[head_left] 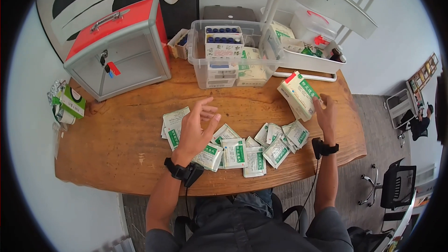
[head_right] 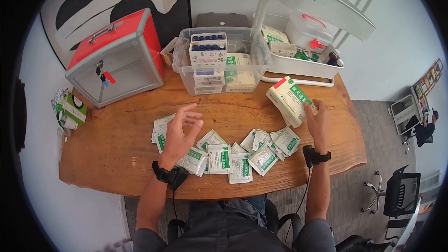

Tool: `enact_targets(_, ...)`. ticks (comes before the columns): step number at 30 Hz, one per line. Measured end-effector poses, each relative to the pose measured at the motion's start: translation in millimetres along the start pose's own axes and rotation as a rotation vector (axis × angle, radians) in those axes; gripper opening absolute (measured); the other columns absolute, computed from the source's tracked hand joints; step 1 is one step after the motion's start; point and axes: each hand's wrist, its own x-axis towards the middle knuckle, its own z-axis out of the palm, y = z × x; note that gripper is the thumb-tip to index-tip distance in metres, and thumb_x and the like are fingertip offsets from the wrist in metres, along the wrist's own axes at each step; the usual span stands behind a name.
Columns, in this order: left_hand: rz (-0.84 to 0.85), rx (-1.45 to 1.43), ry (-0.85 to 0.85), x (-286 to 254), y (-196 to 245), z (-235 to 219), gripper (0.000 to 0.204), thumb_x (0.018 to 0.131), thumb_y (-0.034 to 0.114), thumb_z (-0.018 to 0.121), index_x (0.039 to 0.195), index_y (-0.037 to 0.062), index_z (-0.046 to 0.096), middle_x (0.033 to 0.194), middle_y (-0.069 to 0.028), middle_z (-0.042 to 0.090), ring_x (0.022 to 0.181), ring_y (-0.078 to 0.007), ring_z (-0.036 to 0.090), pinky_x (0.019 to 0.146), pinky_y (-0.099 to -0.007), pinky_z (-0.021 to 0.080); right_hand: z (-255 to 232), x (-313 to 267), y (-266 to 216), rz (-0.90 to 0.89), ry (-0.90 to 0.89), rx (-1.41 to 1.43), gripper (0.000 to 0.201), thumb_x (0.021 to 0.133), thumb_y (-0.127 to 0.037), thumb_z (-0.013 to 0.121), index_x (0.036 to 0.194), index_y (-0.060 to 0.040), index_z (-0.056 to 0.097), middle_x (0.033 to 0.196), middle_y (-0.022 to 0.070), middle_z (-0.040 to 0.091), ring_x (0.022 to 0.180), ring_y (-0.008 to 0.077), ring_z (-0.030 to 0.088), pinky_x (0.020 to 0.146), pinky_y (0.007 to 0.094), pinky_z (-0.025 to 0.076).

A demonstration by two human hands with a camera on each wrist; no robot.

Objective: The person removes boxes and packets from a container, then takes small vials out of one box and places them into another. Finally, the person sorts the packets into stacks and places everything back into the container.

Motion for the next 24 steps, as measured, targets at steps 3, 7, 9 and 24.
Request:
enact_targets(3, -0.018, -0.008, 0.008, -1.0, -1.6, -0.1, 0.045, 0.102, 0.016, 0.070, 0.141, -0.0013, 0.056, 0.115, -0.0172, 0.075, 0.100, -0.0239, 0.073, 0.089, -0.0365, 0.057, -1.9, -6.1, -15.7, -0.267, 0.143, -0.123, 0.052, 0.093, -0.030, 0.079, 0.129, 0.0021, 0.062, 0.129, 0.0259, 0.062, 0.120, 0.0392, 0.059, 0.100, 0.0471, 0.048)
enact_targets(7, -0.042, -0.008, 0.019, -0.7, -1.4, 1.6, 0.044, 0.102, 0.014, 0.071, 0.141, -0.0014, 0.057, 0.115, -0.0147, 0.076, 0.099, -0.0196, 0.072, 0.089, -0.0342, 0.056, -11.7, -15.3, -46.1, -0.393, -0.205, -0.160, 0.059, 0.078, -0.030, 0.089, 0.121, -0.0045, 0.058, 0.126, 0.0233, 0.060, 0.120, 0.0419, 0.056, 0.101, 0.0492, 0.046)
enact_targets(9, -0.036, -0.008, 0.022, -0.5, -0.5, 1.3, 0.043, 0.102, 0.013, 0.071, 0.140, -0.0016, 0.057, 0.115, -0.0144, 0.076, 0.098, -0.0193, 0.072, 0.089, -0.0340, 0.056, -10.4, -9.1, -34.7, -0.346, -0.206, -0.117, 0.059, 0.075, -0.031, 0.091, 0.116, -0.0066, 0.057, 0.121, 0.0213, 0.059, 0.115, 0.0426, 0.056, 0.098, 0.0502, 0.046)
enact_targets(24, -0.007, 0.008, 0.054, -0.1, -7.7, -3.2, 0.040, 0.102, 0.015, 0.069, 0.137, -0.0007, 0.059, 0.107, -0.0148, 0.077, 0.092, -0.0229, 0.074, 0.083, -0.0360, 0.058, -8.0, 0.7, -34.1, -0.155, -0.226, -0.204, 0.076, 0.074, -0.049, 0.093, 0.123, -0.0062, 0.054, 0.135, 0.0267, 0.054, 0.123, 0.0459, 0.054, 0.109, 0.0538, 0.039)
